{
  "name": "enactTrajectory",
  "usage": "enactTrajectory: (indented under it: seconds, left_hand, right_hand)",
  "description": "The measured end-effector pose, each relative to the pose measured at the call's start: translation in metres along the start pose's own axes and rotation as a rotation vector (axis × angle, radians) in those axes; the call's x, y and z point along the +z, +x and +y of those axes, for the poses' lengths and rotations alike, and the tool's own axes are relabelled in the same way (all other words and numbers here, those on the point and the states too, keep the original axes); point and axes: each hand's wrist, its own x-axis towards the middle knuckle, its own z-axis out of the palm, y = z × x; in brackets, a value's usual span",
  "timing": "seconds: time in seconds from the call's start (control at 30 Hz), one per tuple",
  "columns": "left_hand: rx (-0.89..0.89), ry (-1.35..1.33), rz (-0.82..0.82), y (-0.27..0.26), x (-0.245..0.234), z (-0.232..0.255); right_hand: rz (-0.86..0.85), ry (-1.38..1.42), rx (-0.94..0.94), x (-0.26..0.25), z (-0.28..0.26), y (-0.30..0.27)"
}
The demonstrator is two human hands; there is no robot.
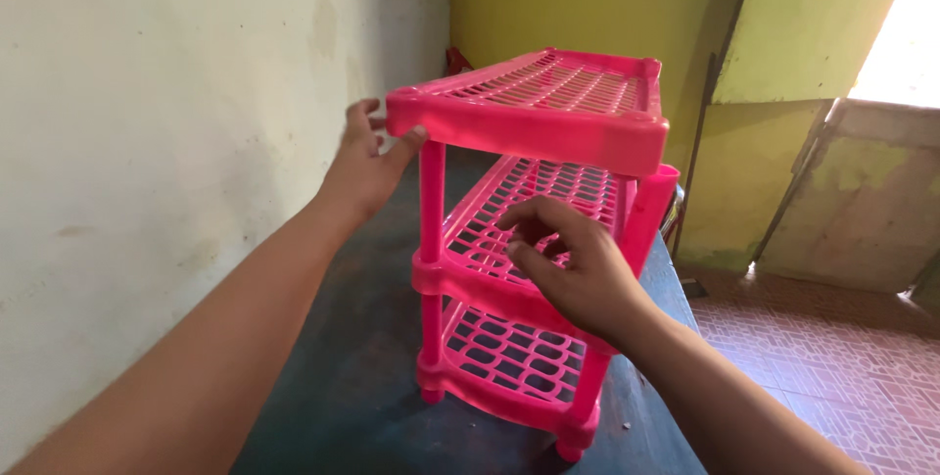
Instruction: The person assembles a pink plastic three-tier shelf by inserting vertical support poles into the bottom shelf and then attaching the middle and top shelves, aligning and pressing each layer into place.
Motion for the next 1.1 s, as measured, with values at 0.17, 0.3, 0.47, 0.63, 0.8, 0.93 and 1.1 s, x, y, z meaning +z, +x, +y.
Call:
enactTrajectory:
  seconds: [0.17,0.3,0.47,0.63,0.8,0.93,1.1]
  left_hand:
    - [-0.177,-0.127,-0.213,0.017,-0.012,-0.012]
    - [-0.324,-0.171,-0.359,0.032,-0.02,-0.014]
    - [-0.442,-0.472,-0.583,0.036,-0.026,-0.013]
    - [-0.324,-0.38,-0.6,0.042,-0.031,-0.006]
    - [-0.235,-0.31,-0.629,0.05,-0.035,-0.006]
    - [-0.205,-0.235,-0.636,0.056,-0.031,-0.007]
    - [-0.124,-0.197,-0.676,0.066,-0.026,-0.004]
  right_hand:
    - [-0.068,0.037,0.146,0.026,0.022,0.023]
    - [-0.018,0.082,0.248,0.048,0.038,0.04]
    - [-0.037,0.12,0.3,0.066,0.041,0.066]
    - [-0.032,0.129,0.384,0.081,0.037,0.09]
    - [0.025,0.231,0.351,0.094,0.039,0.103]
    - [0.006,0.351,0.336,0.097,0.042,0.113]
    - [-0.119,0.734,0.501,0.096,0.047,0.131]
